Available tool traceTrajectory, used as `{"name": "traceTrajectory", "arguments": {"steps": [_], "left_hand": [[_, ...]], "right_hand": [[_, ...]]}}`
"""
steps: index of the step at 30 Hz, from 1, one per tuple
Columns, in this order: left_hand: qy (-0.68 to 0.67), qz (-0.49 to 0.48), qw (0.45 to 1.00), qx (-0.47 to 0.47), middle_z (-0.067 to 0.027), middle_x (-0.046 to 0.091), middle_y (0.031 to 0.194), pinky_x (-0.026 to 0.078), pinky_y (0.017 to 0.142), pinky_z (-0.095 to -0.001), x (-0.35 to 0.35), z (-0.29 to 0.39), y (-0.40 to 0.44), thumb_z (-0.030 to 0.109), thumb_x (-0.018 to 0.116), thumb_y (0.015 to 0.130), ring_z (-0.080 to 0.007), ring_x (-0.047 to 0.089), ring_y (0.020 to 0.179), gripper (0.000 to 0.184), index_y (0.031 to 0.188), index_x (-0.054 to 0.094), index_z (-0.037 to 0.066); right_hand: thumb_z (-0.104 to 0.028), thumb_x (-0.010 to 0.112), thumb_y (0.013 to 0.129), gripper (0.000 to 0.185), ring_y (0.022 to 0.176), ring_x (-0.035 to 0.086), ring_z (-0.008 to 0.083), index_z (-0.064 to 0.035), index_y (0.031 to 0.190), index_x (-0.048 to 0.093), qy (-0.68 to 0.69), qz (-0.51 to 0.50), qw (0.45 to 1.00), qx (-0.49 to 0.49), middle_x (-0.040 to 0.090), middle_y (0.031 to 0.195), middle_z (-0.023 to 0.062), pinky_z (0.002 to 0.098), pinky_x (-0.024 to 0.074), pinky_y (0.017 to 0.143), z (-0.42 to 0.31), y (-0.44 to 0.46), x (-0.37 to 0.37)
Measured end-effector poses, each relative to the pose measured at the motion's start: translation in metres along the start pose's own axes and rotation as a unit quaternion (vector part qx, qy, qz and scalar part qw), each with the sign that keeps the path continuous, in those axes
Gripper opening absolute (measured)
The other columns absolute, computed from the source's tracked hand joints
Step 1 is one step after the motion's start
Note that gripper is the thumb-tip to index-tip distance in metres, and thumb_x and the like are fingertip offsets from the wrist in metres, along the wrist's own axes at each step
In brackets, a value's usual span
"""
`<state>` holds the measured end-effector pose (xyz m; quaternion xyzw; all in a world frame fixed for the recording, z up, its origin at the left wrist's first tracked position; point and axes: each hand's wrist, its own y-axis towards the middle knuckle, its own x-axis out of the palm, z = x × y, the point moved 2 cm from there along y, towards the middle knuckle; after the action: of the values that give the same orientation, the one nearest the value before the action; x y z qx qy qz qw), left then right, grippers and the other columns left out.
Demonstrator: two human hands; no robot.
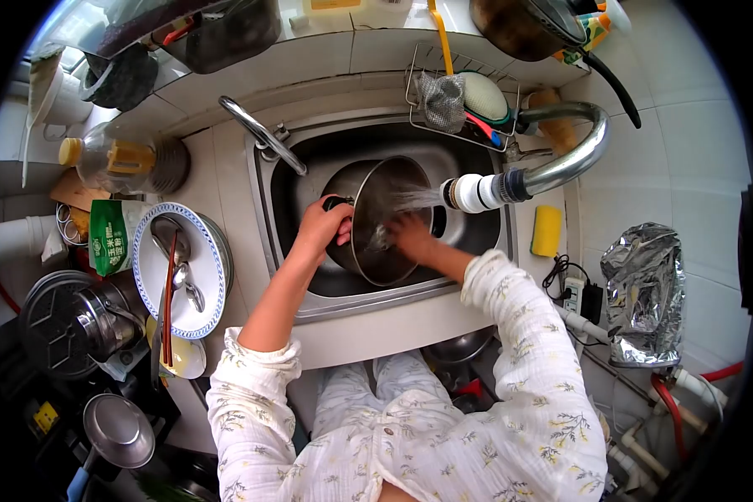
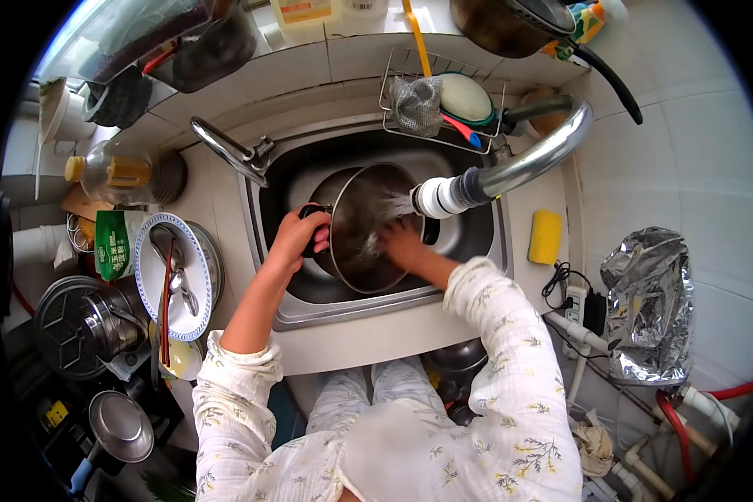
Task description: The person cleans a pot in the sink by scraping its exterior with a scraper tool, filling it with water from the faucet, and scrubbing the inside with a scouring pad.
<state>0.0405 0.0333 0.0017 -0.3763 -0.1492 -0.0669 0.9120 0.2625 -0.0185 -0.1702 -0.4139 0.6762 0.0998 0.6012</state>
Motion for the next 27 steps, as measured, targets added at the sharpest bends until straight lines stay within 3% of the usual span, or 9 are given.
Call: {"name": "traceTrajectory", "arguments": {"steps": [6,9,10,13,14,20,22,25,27], "left_hand": [[0.024,-0.013,0.998,-0.050,-0.0039,0.047,0.054,0.034,0.043,-0.0264,-0.014,0.018,0.032,0.012,0.056,0.082,-0.0140,0.044,0.045,0.017,0.073,0.053,-0.002],[0.000,-0.017,0.999,-0.027,-0.0041,0.049,0.055,0.035,0.043,-0.0259,-0.013,0.020,0.037,0.018,0.059,0.084,-0.0141,0.045,0.044,0.022,0.074,0.054,-0.001],[0.001,-0.041,0.999,-0.027,-0.0090,0.059,0.074,0.045,0.059,-0.0272,-0.021,0.015,0.043,0.023,0.063,0.084,-0.0169,0.057,0.063,0.029,0.091,0.056,-0.004],[0.122,0.187,0.932,0.285,-0.0165,0.059,0.098,0.045,0.084,-0.0322,-0.027,-0.013,0.024,0.029,0.072,0.077,-0.0247,0.058,0.091,0.050,0.108,0.053,-0.005],[0.224,0.239,0.890,0.318,-0.0222,0.050,0.119,0.035,0.099,-0.0353,-0.022,-0.024,0.002,0.030,0.075,0.072,-0.0302,0.048,0.114,0.070,0.124,0.044,-0.006],[0.381,0.318,0.783,0.375,-0.0247,0.040,0.134,0.034,0.101,-0.0408,0.009,-0.098,-0.005,0.006,0.058,0.072,-0.0404,0.039,0.123,0.061,0.129,0.038,-0.006],[0.341,0.287,0.817,0.367,-0.0255,0.043,0.131,0.035,0.101,-0.0401,0.006,-0.084,-0.003,-0.001,0.051,0.069,-0.0410,0.041,0.121,0.058,0.126,0.042,-0.007],[0.337,0.288,0.821,0.361,-0.0267,0.051,0.122,0.039,0.097,-0.0389,-0.012,-0.079,-0.002,-0.007,0.046,0.068,-0.0406,0.047,0.115,0.052,0.119,0.049,-0.008],[0.345,0.282,0.824,0.349,-0.0266,0.052,0.120,0.041,0.095,-0.0390,-0.019,-0.078,-0.005,-0.007,0.046,0.067,-0.0405,0.050,0.112,0.051,0.118,0.049,-0.009]], "right_hand": [[-0.028,0.049,0.092,0.033,0.115,0.049,0.0293,-0.0044,0.113,0.059,0.503,-0.085,0.860,-0.003,0.054,0.121,0.0148,0.0348,0.0384,0.097,-0.066,-0.009,-0.022],[-0.027,0.049,0.092,0.033,0.112,0.052,0.0284,-0.0032,0.113,0.058,0.504,-0.082,0.860,0.002,0.056,0.119,0.0140,0.0337,0.0409,0.094,-0.066,-0.007,-0.016],[-0.027,0.049,0.092,0.033,0.111,0.052,0.0281,-0.0032,0.113,0.058,0.505,-0.073,0.860,-0.003,0.056,0.119,0.0139,0.0335,0.0413,0.094,-0.065,-0.009,-0.014],[-0.026,0.049,0.093,0.032,0.108,0.055,0.0274,-0.0032,0.113,0.057,0.504,-0.049,0.862,-0.013,0.057,0.117,0.0140,0.0331,0.0422,0.092,-0.064,-0.009,-0.016],[-0.025,0.049,0.092,0.032,0.107,0.055,0.0275,-0.0032,0.114,0.057,0.503,-0.042,0.863,-0.006,0.058,0.116,0.0142,0.0332,0.0423,0.092,-0.066,-0.011,-0.019],[-0.022,0.051,0.091,0.033,0.102,0.058,0.0289,-0.0037,0.118,0.055,0.539,-0.027,0.841,0.029,0.061,0.111,0.0163,0.0354,0.0423,0.090,-0.084,-0.004,-0.046],[-0.019,0.052,0.090,0.033,0.102,0.058,0.0298,-0.0036,0.119,0.055,0.547,-0.003,0.837,0.018,0.060,0.112,0.0167,0.0365,0.0426,0.089,-0.082,-0.007,-0.048],[-0.013,0.057,0.082,0.023,0.102,0.056,0.0300,-0.0021,0.102,0.064,0.405,-0.018,0.912,-0.067,0.060,0.108,0.0111,0.0386,0.0431,0.089,-0.047,-0.010,-0.011],[-0.012,0.058,0.075,0.020,0.106,0.052,0.0296,-0.0071,0.091,0.070,0.100,-0.026,0.994,-0.039,0.059,0.107,0.0082,0.0412,0.0413,0.092,-0.017,-0.003,-0.004]]}}
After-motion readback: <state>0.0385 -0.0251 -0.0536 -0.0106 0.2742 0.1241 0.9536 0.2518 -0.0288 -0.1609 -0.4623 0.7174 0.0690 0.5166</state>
